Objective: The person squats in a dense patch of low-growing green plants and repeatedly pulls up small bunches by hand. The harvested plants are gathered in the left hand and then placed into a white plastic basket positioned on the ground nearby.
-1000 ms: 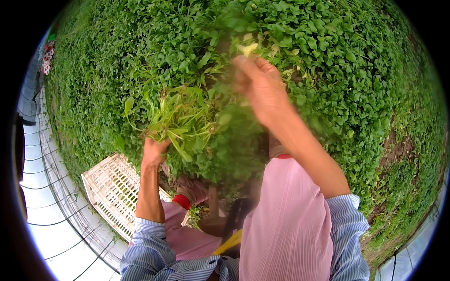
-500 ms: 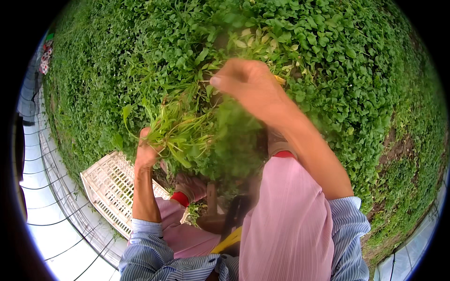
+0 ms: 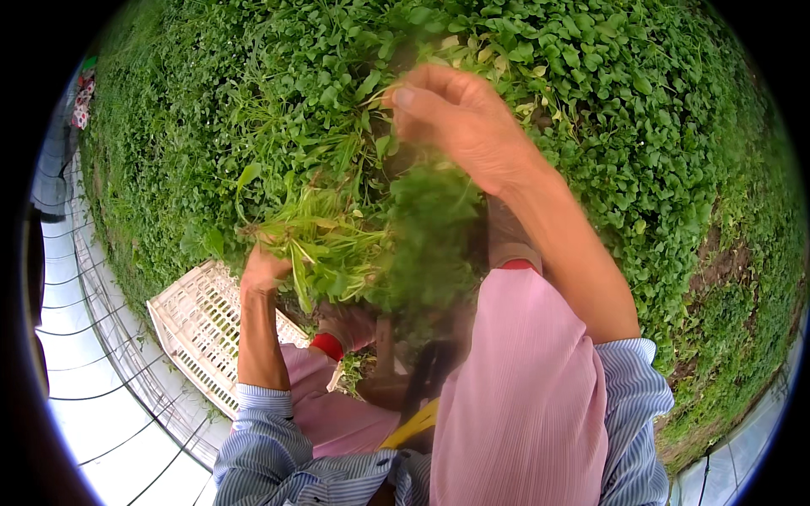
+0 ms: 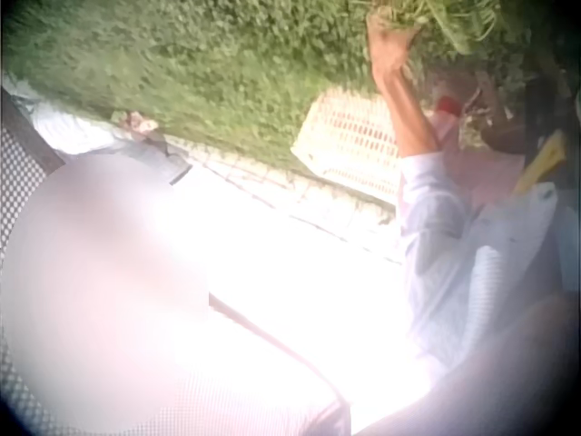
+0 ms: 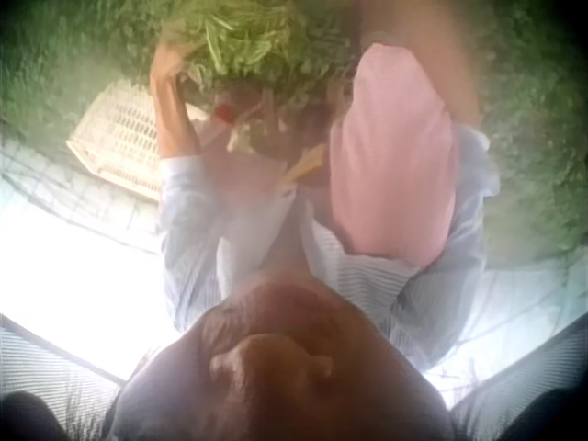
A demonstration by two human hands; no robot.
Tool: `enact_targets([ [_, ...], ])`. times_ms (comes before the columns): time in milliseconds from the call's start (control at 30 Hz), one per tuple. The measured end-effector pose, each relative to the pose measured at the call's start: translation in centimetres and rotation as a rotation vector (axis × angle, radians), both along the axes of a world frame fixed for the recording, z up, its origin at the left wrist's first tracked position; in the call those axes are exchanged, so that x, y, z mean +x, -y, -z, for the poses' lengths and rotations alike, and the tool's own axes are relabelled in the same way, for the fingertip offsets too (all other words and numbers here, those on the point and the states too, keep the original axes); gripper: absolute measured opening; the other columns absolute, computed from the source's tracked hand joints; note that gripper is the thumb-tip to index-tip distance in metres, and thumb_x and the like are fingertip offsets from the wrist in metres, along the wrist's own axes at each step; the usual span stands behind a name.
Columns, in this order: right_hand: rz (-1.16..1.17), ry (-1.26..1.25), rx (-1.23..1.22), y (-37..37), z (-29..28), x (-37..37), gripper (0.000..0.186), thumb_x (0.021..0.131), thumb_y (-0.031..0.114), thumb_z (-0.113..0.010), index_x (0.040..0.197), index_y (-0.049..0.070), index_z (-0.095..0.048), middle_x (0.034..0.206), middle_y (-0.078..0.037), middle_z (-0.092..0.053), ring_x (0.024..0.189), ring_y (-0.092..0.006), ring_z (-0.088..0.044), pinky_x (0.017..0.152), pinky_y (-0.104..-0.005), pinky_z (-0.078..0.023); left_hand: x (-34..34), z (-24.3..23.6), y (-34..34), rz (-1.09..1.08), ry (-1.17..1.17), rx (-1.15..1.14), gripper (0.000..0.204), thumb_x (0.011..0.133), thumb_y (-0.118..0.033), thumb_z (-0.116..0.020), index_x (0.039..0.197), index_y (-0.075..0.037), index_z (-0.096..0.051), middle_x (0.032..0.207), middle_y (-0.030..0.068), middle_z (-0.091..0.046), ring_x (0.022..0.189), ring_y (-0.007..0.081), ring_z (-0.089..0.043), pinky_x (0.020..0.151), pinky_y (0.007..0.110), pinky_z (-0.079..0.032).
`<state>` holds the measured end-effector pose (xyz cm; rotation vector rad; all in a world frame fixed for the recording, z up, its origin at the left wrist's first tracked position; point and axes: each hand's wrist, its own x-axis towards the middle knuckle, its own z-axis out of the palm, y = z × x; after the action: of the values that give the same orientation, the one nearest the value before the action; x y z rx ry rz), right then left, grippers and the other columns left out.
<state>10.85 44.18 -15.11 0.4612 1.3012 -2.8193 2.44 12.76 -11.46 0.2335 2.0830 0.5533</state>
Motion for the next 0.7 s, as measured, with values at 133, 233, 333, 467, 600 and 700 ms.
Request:
enact_targets([
  [133,0.070,-0.134,0.976,0.0,-1.4,0.1,0.025,0.087,0.014,-0.067,0.110,0.007,-0.066,0.089,-0.002,-0.061,0.092,-0.0161,-0.056,0.088,-0.0321,-0.045,-0.3,2.6,3.4,-0.137,0.030,-0.094,0.078,0.067,-0.015,-0.088,0.129,0.000,-0.044,0.122,0.0118,-0.063,0.112,0.0203,-0.059,0.094,0.032,-0.049],
  [233,-0.087,-0.384,1.149,2.8,-3.6,0.6,0.025,0.083,0.010,-0.069,0.108,0.009,-0.068,0.097,-0.003,-0.060,0.100,-0.0176,-0.054,0.093,-0.0338,-0.043,0.5,0.9,-0.2,-0.380,0.186,0.117,0.077,0.069,-0.011,-0.086,0.131,0.000,-0.042,0.120,0.0102,-0.063,0.111,0.0196,-0.059,0.094,0.033,-0.050],
  [333,-0.166,-0.453,1.102,3.5,-3.8,0.2,0.024,0.081,0.009,-0.071,0.104,0.008,-0.069,0.101,-0.003,-0.060,0.102,-0.0185,-0.053,0.094,-0.0337,-0.041,0.5,0.9,-0.7,-0.331,0.152,0.173,0.062,0.071,-0.007,-0.084,0.124,0.001,-0.052,0.116,0.0089,-0.064,0.106,0.0169,-0.060,0.090,0.031,-0.051],
  [467,0.140,-0.189,0.826,0.8,-4.0,0.2,0.016,0.081,0.009,-0.071,0.097,0.006,-0.069,0.103,-0.003,-0.062,0.103,-0.0216,-0.055,0.095,-0.0342,-0.040,0.8,0.1,-0.6,-0.406,0.191,0.228,0.040,0.072,-0.005,-0.082,0.107,0.001,-0.064,0.108,0.0065,-0.067,0.098,0.0144,-0.062,0.084,0.028,-0.053],
  [600,0.401,-0.222,1.590,-2.0,-1.8,0.0,0.016,0.083,0.019,-0.068,0.091,0.006,-0.071,0.095,-0.005,-0.067,0.095,-0.0270,-0.059,0.089,-0.0398,-0.044,0.5,0.0,0.4,-0.393,0.152,0.180,0.032,0.075,0.000,-0.078,0.104,-0.001,-0.065,0.101,0.0046,-0.070,0.089,0.0135,-0.064,0.079,0.028,-0.053],
  [700,0.266,-0.181,1.507,-1.1,-0.8,0.9,0.019,0.084,0.019,-0.066,0.094,0.003,-0.070,0.095,-0.008,-0.069,0.098,-0.0277,-0.061,0.089,-0.0388,-0.046,0.8,-0.3,0.2,-0.382,0.050,0.185,0.040,0.074,0.003,-0.078,0.110,-0.002,-0.062,0.100,0.0057,-0.069,0.087,0.0135,-0.064,0.077,0.028,-0.053],
])
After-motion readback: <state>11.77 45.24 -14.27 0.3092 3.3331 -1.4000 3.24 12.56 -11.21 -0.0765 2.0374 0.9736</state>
